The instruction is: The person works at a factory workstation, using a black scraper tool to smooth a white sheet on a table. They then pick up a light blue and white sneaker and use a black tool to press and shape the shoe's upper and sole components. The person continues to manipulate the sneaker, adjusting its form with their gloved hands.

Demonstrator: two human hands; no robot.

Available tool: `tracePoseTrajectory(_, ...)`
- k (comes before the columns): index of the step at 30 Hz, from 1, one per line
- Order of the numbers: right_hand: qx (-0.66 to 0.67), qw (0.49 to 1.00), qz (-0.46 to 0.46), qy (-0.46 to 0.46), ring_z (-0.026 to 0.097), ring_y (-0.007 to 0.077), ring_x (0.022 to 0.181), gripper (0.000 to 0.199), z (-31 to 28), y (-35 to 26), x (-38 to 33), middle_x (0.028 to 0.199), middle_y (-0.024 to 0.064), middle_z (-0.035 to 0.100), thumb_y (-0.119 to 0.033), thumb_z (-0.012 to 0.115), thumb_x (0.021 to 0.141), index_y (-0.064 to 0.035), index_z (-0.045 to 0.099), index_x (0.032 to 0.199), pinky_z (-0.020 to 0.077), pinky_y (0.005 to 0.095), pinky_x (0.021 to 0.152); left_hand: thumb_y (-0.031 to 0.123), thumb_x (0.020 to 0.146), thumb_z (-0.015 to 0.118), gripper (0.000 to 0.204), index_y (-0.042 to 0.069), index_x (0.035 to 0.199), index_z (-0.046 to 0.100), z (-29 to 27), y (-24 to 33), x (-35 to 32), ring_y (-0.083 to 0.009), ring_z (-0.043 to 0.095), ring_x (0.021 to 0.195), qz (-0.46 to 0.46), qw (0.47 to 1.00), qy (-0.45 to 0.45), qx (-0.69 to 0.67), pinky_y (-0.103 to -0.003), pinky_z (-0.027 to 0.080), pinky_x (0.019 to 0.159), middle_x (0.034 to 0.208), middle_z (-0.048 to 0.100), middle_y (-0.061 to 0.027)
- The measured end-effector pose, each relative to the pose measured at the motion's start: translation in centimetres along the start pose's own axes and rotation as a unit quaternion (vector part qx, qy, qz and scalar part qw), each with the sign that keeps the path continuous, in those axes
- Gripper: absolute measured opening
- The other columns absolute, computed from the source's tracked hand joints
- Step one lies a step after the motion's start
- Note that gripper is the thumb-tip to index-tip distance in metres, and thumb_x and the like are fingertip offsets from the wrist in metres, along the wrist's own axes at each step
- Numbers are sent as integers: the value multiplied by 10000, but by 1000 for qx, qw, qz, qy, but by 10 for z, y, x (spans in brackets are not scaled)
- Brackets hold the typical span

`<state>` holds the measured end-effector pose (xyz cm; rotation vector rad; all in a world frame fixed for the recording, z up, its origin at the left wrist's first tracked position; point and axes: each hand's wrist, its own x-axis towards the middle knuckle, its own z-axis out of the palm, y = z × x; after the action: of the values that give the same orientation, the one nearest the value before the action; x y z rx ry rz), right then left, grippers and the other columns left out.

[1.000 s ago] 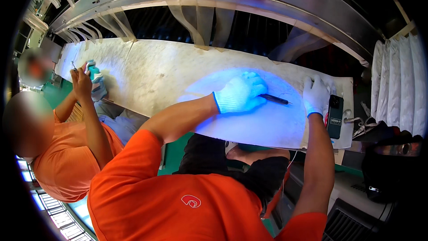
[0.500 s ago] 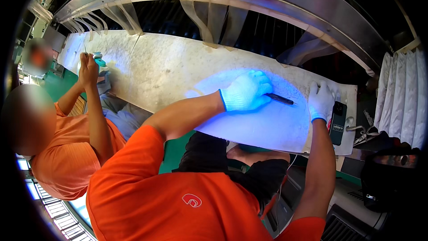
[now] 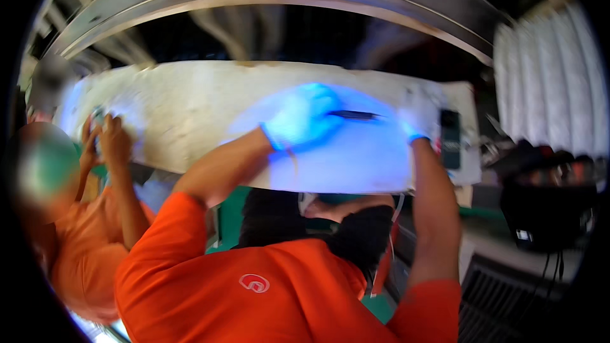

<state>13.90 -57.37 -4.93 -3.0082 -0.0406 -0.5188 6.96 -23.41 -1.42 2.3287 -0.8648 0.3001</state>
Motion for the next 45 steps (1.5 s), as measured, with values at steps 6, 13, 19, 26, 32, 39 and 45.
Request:
tracePoseTrajectory(6,32,999,17,-29,748,443,1004,380,-4,-2,7,1034,242,793,-415,558,1062,-87,741,1120,490,554,1041,164,813,881,250,44,1015,796,2,4,9,-397,718,992,53,993,93,-48,-515,585,907,1050,769,-163)
tracePoseTrajectory(13,65,992,66,-90,764,428,1039,389,-22,-18,5,1102,236,798,-412,526,1055,-82,716,1136,521,539,1017,138,791,906,248,38,975,774,5,7,5,-398,720,972,81,989,116,-38,-501,590,877,1035,761,-171)
tracePoseTrajectory(19,54,997,31,-37,760,430,1006,381,-18,-12,4,1073,220,799,-410,531,1053,-81,719,1093,500,573,1042,201,870,854,248,45,1060,821,-3,10,8,-394,703,1092,-27,999,-47,-5,-497,578,996,1114,770,-173)
tracePoseTrajectory(26,39,997,38,-47,759,430,994,363,-19,-14,5,1043,210,800,-406,553,1043,-90,729,1078,498,574,1044,214,877,846,270,50,1090,816,-3,11,7,-402,697,1091,-28,998,-57,5,-499,576,999,1132,760,-179)
tracePoseTrajectory(32,40,999,19,-23,756,431,975,364,-8,-6,5,1039,212,800,-408,552,1044,-91,725,1090,479,594,1059,223,877,845,294,50,1112,812,-8,16,8,-409,695,1090,-32,998,-58,-10,-503,578,994,1135,759,-185)
tracePoseTrajectory(39,52,996,43,-56,758,433,997,378,-16,-12,6,1048,222,799,-416,546,1048,-80,716,1090,492,589,1044,195,907,829,278,18,1121,805,-6,12,8,-421,697,1096,-67,996,-41,-38,-508,576,1007,1160,759,-204)
tracePoseTrajectory(45,51,996,45,-64,758,435,1012,391,-15,-10,7,1053,223,800,-426,537,1054,-84,721,1098,504,579,1029,182,901,836,281,9,1119,801,-4,12,9,-426,693,1142,-65,996,-53,-34,-504,573,1025,1188,758,-207)
